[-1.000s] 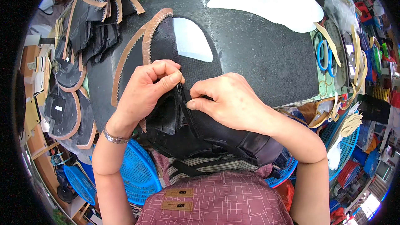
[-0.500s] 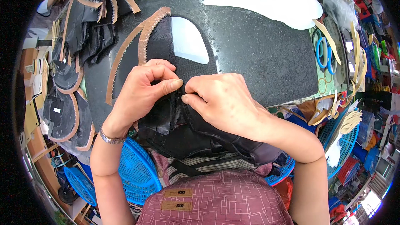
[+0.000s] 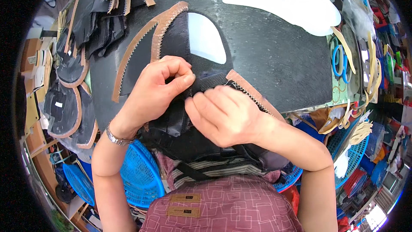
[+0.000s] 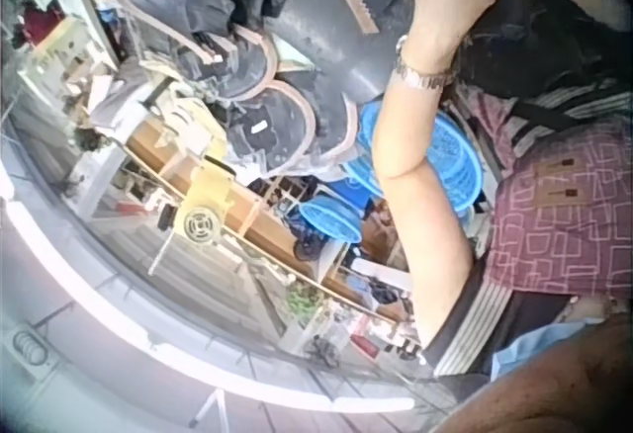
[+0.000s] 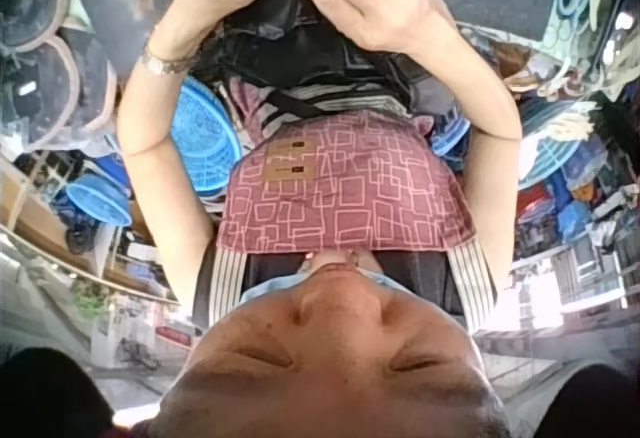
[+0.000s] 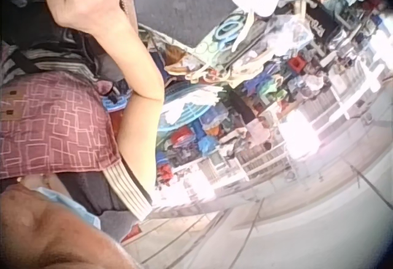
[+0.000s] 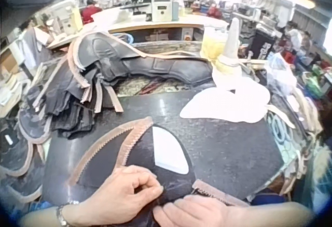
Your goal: The person uses a hammer and a metal punch to create holes in the top of a black leather-like bag component. They then retrieve a zipper from a blue basket and attach it to the bag, aligning the zipper tape with the edges and securing it with small black clips.
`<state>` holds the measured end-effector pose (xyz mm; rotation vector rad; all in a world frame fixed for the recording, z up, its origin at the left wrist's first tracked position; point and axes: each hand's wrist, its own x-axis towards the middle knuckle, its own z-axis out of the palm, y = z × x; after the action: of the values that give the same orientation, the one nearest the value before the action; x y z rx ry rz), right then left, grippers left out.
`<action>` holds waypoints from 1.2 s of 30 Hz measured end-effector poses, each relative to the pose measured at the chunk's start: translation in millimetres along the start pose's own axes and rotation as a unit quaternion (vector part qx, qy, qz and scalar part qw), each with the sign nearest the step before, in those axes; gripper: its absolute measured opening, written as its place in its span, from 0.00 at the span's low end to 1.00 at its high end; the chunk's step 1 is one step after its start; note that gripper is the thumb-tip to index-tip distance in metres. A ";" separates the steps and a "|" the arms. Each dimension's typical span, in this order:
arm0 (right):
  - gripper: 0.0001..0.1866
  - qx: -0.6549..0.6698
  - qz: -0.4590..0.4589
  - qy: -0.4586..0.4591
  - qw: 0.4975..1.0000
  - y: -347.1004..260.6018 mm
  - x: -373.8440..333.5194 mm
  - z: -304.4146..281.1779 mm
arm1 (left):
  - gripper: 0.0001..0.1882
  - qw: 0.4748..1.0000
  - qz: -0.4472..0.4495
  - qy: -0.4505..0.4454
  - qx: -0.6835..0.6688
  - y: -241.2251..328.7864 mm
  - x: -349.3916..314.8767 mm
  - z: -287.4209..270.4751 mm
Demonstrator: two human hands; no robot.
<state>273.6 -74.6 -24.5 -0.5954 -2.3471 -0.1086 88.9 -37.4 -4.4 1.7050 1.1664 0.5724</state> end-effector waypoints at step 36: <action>0.27 0.086 0.441 -0.144 0.881 -6.0 -30.7 -64.4 | 0.09 0.991 0.014 0.033 0.127 -0.1 7.7 0.0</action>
<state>330.6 -107.1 4.2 -1.6040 -2.0828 0.6339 92.3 -30.6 -5.4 1.9328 1.3078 0.5185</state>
